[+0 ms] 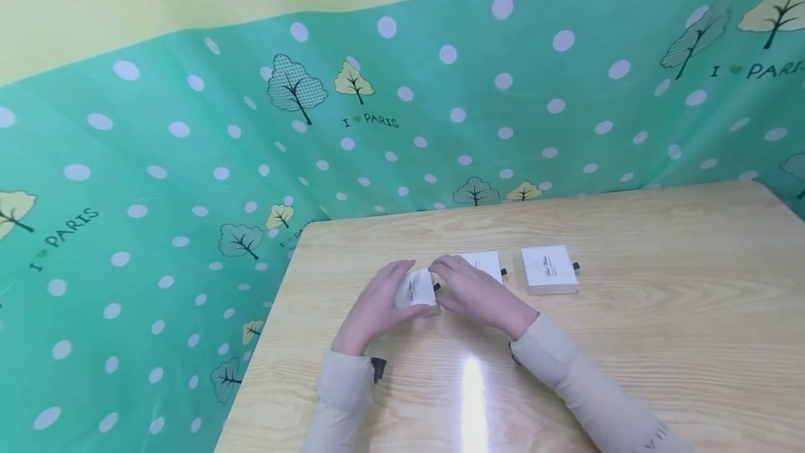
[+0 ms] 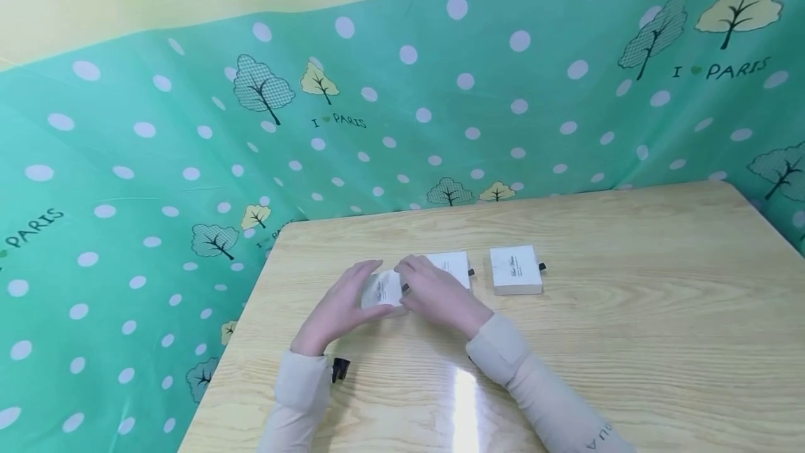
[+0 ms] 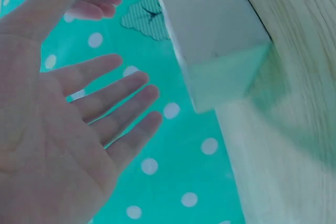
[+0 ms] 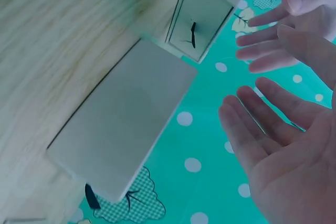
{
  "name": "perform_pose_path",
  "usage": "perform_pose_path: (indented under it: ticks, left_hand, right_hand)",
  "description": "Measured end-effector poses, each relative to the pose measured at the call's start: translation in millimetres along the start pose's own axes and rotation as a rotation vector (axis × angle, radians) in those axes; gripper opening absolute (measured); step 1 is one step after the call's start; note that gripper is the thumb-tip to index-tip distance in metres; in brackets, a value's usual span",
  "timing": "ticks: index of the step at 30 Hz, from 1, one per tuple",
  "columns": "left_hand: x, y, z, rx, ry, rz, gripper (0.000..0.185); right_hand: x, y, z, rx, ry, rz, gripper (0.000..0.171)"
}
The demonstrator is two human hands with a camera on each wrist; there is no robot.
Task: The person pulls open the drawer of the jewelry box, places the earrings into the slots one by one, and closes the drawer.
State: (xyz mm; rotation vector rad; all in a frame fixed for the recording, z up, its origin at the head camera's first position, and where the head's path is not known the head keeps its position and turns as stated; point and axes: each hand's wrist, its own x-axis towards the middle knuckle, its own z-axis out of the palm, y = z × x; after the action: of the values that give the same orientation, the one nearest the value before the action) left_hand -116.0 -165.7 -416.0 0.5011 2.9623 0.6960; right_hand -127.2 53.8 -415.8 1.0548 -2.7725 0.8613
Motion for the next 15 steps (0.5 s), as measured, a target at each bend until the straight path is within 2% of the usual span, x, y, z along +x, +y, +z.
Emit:
perform_pose_path:
  ticks: [3,8,10,15]
  left_hand:
    - [-1.9,9.0,-2.0,0.008,0.027,0.032,0.082]
    - [-2.7,18.6,-1.0,0.021,0.074,0.087,0.077]
    - [-2.5,21.7,0.4,0.034,0.095,0.099,0.080]
    - [-2.9,29.4,5.0,0.087,0.142,0.138,0.091]
  right_hand:
    - [-7,0,-4,-0.036,0.038,-0.018,0.050]
    - [-20,6,-10,-0.160,0.104,-0.039,0.053]
    - [-25,8,-12,-0.192,0.120,-0.040,0.054]
    - [-38,12,-17,-0.193,0.143,-0.046,0.065]
